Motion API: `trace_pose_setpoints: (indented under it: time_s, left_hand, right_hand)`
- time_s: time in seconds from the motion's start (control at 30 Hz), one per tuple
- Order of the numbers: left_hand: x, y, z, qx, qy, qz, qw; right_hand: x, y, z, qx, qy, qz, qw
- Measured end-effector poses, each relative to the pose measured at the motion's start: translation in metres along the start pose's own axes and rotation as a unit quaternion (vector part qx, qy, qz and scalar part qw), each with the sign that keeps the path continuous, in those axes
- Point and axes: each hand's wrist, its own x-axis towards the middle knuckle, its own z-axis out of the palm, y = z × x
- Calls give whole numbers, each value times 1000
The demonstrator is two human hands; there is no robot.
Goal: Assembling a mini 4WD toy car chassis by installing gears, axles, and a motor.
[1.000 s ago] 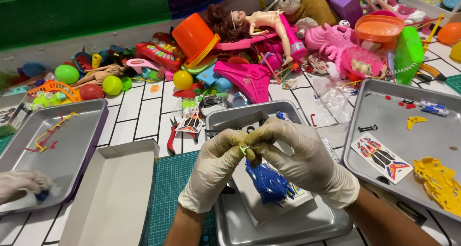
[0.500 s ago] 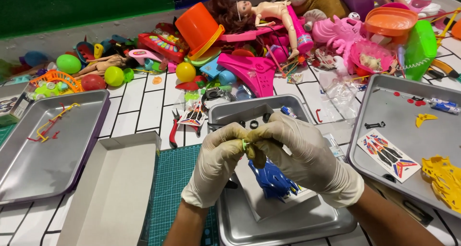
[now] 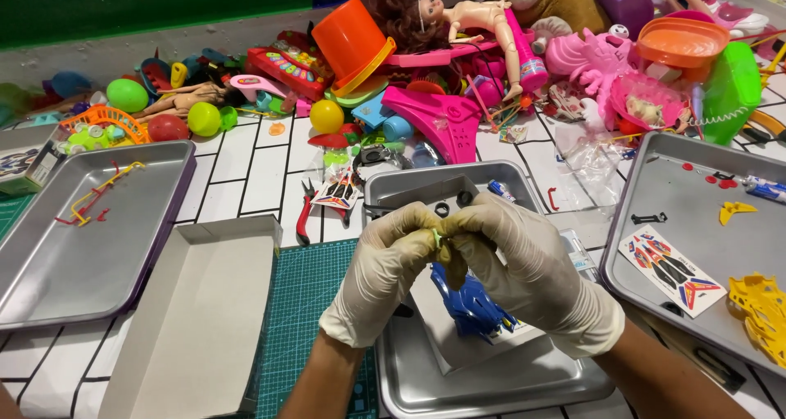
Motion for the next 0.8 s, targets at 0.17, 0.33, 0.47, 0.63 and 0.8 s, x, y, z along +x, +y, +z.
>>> trace_pose_setpoints:
  time_s: [0.17, 0.33, 0.47, 0.63, 0.8]
  left_hand:
    - [-1, 9, 9, 3, -25, 17, 1000]
    - [0, 1, 2, -25, -69, 81, 994]
    - [-1, 1, 4, 81, 9, 147, 986]
    - [-1, -3, 2, 211, 56, 189, 957]
    - [1, -11, 3, 150, 57, 196, 968]
  right_hand:
    - [7, -6, 0, 24, 5, 3, 1000]
    - [3, -1, -1, -26, 46, 22, 998]
    - [5, 0, -2, -34, 65, 36, 997]
    - [2, 3, 3, -67, 49, 1, 997]
    - [-2, 6, 7, -123, 57, -9, 991]
